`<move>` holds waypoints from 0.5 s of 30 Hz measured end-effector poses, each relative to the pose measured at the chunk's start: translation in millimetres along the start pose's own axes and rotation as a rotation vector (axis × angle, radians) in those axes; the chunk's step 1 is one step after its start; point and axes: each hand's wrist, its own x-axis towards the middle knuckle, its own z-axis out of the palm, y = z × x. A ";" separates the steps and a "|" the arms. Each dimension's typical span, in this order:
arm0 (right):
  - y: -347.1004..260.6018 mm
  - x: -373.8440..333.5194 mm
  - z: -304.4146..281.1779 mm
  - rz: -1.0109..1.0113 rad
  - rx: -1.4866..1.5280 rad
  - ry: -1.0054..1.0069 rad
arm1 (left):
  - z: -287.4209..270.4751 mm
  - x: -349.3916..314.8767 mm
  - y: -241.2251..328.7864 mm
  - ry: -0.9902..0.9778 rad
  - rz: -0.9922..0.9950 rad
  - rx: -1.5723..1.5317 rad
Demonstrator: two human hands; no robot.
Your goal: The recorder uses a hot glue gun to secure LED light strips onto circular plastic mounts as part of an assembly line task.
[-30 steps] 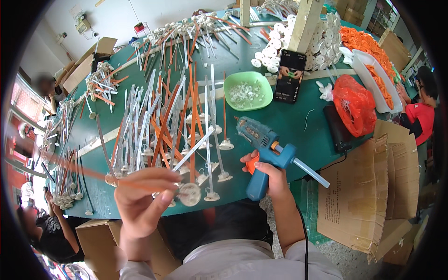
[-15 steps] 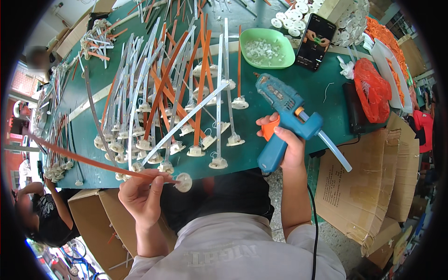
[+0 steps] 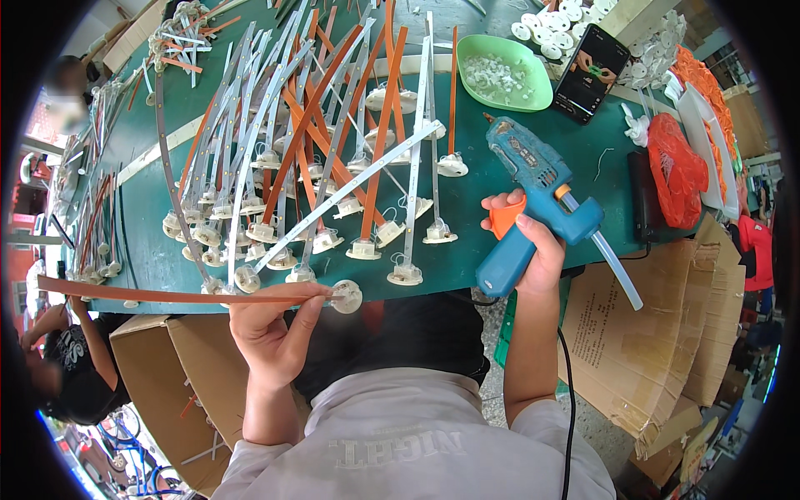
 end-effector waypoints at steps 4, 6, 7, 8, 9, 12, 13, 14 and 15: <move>2.1 -0.9 -2.0 -0.001 0.010 0.005 | 0.1 -2.5 -5.6 -0.010 0.001 0.036; 2.1 -1.6 -1.1 -0.008 0.019 -0.002 | -1.1 -5.4 -6.9 -0.032 0.024 0.033; 2.8 -1.9 -0.7 -0.016 0.027 -0.015 | -1.0 -6.4 -7.7 -0.038 0.018 0.035; 3.6 -0.8 -1.1 -0.009 0.032 -0.015 | -0.6 -7.0 -7.6 -0.028 0.020 0.026; 4.8 0.2 -2.3 -0.025 0.031 -0.026 | -0.2 -7.9 -7.5 -0.016 0.021 0.019; 9.6 -6.3 -4.6 -0.077 0.095 -0.044 | 4.5 -8.1 -8.9 0.051 -0.015 0.038; 10.6 -16.0 -8.3 -0.076 0.137 -0.038 | 5.1 -5.5 -8.2 0.070 -0.016 0.073; 4.8 -30.9 -1.4 -0.093 0.044 0.001 | 5.5 -1.5 -8.2 0.085 -0.020 0.119; 6.6 -44.3 3.2 -0.120 0.123 -0.009 | 5.6 0.7 -8.0 0.096 -0.024 0.154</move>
